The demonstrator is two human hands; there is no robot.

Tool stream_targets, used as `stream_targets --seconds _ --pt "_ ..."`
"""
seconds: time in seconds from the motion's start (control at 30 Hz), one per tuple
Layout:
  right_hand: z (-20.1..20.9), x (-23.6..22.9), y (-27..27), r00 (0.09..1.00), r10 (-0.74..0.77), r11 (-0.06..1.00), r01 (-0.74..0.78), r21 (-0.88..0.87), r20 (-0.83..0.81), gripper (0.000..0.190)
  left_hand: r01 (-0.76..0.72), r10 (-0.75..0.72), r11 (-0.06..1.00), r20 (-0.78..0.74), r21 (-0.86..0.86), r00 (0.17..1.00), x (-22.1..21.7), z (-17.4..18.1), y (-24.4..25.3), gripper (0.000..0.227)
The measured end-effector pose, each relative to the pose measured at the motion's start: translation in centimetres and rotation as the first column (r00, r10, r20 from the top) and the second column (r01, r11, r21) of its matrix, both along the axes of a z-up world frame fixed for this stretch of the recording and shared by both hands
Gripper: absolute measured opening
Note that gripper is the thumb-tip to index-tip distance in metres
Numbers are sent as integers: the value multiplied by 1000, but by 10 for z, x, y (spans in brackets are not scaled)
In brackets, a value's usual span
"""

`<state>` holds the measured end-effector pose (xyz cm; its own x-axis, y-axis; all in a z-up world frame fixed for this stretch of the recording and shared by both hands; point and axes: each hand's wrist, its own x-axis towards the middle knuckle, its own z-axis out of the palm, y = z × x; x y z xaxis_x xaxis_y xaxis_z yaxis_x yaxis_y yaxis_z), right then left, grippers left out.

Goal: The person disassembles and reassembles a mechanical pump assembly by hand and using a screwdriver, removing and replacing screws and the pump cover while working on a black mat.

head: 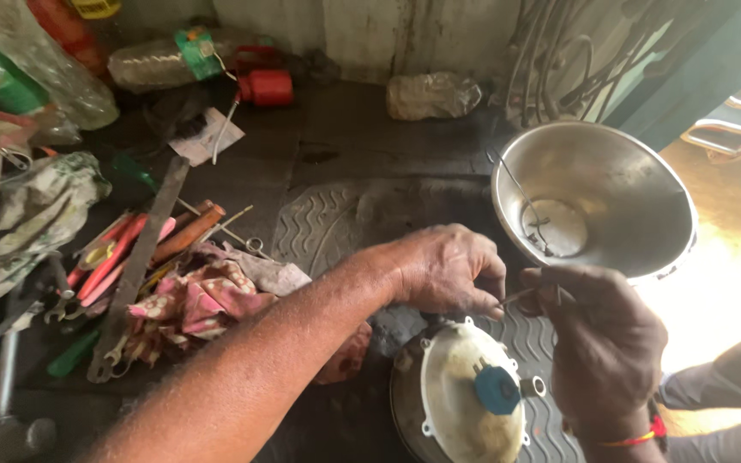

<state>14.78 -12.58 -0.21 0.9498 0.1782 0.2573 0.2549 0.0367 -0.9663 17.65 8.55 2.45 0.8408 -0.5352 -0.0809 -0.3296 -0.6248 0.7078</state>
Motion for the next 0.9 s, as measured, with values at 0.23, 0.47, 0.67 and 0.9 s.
stream_targets --seconds 0.23,0.47,0.67,0.9 --pt "-25 10 -7 978 -58 961 109 254 -202 18 67 -69 997 110 29 992 8 -8 2 26" --pt "1 30 -33 966 -197 930 130 343 169 23 -35 52 997 296 -62 954 22 -26 0 24" --pt "19 30 -33 923 -363 916 330 226 126 31 -231 219 973 353 -7 910 79 -14 -40 29" --pt "-8 7 -27 997 72 942 -65 328 -11 42 -206 296 945 398 -254 868 49 -24 1 36"
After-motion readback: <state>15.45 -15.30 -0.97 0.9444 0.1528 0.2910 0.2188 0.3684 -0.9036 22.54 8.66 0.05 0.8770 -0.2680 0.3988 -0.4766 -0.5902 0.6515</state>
